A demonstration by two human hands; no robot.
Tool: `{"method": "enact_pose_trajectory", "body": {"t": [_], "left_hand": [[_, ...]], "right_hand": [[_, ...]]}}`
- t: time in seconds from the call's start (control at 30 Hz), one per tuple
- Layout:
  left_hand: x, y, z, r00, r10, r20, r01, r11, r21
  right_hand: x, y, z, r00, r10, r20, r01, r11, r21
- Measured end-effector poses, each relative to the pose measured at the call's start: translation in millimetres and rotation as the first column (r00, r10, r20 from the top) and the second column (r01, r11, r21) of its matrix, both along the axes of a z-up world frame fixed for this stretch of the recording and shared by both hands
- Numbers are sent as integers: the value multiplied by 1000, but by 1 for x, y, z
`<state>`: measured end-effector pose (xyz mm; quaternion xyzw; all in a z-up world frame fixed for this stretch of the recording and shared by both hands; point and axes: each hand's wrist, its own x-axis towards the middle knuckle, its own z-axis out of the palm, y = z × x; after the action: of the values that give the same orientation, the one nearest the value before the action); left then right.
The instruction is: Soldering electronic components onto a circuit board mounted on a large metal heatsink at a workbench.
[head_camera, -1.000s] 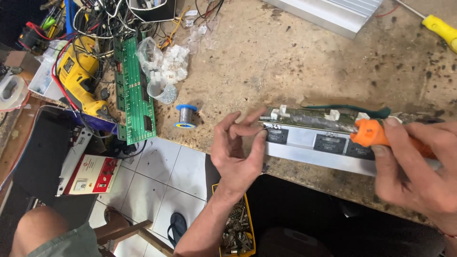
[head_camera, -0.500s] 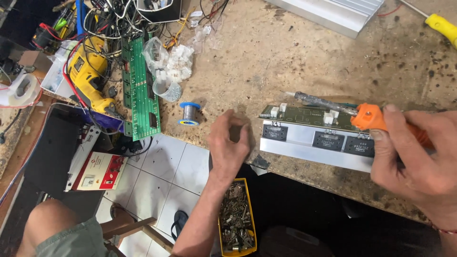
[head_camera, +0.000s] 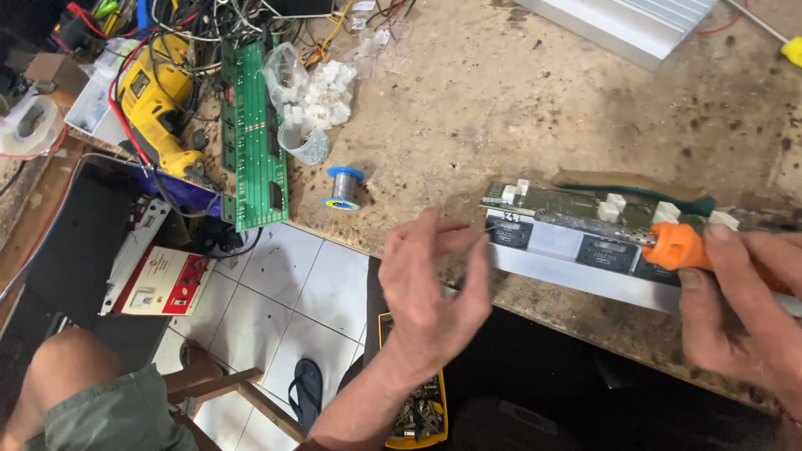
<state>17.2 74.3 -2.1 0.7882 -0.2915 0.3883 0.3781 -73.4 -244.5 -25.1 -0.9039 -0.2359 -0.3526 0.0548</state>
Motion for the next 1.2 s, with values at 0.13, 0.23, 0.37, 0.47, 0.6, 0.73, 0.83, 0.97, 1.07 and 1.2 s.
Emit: {"method": "enact_pose_trajectory", "body": {"t": [0.13,0.23,0.37,0.47,0.6,0.73,0.83,0.97,1.07,1.2], "left_hand": [[-6,-11,18,1000,-21,-8,21,1000,5],[-9,-15,28,999,-4,-53,4,1000,4],[-12,-17,39,992,36,-120,-30,998,49],[-12,-17,44,990,62,-128,-52,995,84],[-12,-16,50,984,70,-166,-47,989,137],[-10,-17,50,981,91,-169,-60,981,182],[-11,-18,51,979,83,-186,-49,982,182],[-11,-19,51,969,123,-214,-82,978,190],[-10,-19,52,967,124,-225,-82,979,186],[-10,-19,51,968,125,-217,-82,977,194]], "right_hand": [[2,0,6,999,43,32,-41,997,-65],[-2,1,10,994,99,53,-94,992,-86],[-9,-1,4,999,-35,16,36,993,-115],[-2,6,26,998,45,46,-38,990,-137],[9,6,33,972,200,126,-178,969,-172],[7,10,32,981,155,117,-135,978,-159],[5,11,29,982,150,110,-131,977,-167],[2,10,26,991,104,85,-88,979,-182],[12,7,34,957,259,131,-208,927,-311],[8,12,31,967,223,126,-187,951,-246]]}}
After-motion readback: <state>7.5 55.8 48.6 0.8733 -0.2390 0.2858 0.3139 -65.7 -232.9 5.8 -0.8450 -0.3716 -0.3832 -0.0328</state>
